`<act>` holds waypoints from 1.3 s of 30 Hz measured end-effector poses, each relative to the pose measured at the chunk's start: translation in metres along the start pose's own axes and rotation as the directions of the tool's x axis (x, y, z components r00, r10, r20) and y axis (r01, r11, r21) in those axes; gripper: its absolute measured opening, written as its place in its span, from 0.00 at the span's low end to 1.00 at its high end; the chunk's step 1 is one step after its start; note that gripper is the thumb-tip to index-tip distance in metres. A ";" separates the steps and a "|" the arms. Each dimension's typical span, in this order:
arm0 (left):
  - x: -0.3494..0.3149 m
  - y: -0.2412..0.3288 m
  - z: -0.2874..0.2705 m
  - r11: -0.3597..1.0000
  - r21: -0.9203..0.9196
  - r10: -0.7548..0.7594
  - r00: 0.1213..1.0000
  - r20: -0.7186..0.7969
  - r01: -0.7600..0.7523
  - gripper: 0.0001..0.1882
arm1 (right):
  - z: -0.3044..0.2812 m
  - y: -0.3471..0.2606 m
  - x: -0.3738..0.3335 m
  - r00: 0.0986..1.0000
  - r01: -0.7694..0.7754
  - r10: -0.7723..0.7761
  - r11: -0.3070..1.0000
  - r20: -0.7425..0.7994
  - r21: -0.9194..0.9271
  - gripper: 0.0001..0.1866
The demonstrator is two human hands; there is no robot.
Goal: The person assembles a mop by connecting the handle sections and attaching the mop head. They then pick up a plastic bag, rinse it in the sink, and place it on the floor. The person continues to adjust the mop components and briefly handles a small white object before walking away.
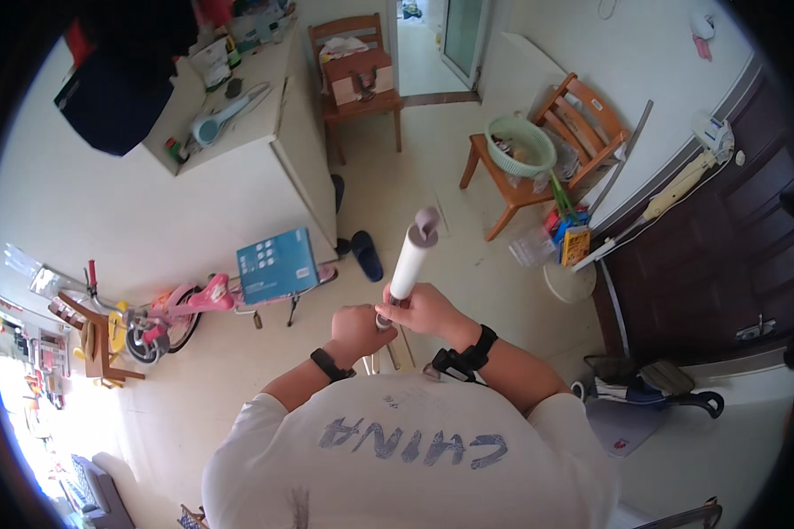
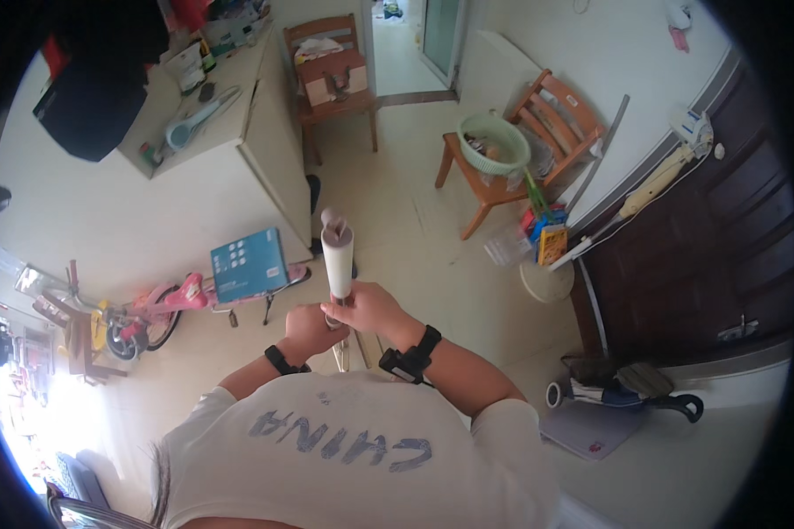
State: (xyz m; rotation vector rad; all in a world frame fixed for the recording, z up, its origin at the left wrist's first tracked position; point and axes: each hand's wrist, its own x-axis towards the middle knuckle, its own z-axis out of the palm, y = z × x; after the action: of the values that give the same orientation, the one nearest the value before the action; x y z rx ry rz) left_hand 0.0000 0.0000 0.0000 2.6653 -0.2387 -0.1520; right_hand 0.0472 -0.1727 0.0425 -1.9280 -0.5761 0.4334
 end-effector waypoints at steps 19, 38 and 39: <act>0.407 0.011 -0.043 0.861 -0.245 0.451 0.892 -0.040 -0.446 0.13 | -0.253 0.057 0.216 0.882 0.122 -0.245 0.944 -0.403 -0.308 0.06; 0.873 0.014 -0.096 0.889 -0.111 0.424 0.890 -0.167 -0.444 0.13 | -0.553 0.161 0.550 0.870 0.105 -0.239 0.944 -0.431 -0.312 0.07; 0.897 0.011 -0.100 0.887 -0.110 0.428 0.888 -0.171 -0.449 0.13 | -0.565 0.162 0.568 0.867 0.117 -0.250 0.943 -0.431 -0.313 0.07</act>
State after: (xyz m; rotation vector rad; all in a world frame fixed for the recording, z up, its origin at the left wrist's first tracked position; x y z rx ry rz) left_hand 0.8912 -0.1393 0.0339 2.3897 -0.7462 0.1596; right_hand 0.8484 -0.3249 0.0979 -2.1194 -0.5130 -0.2530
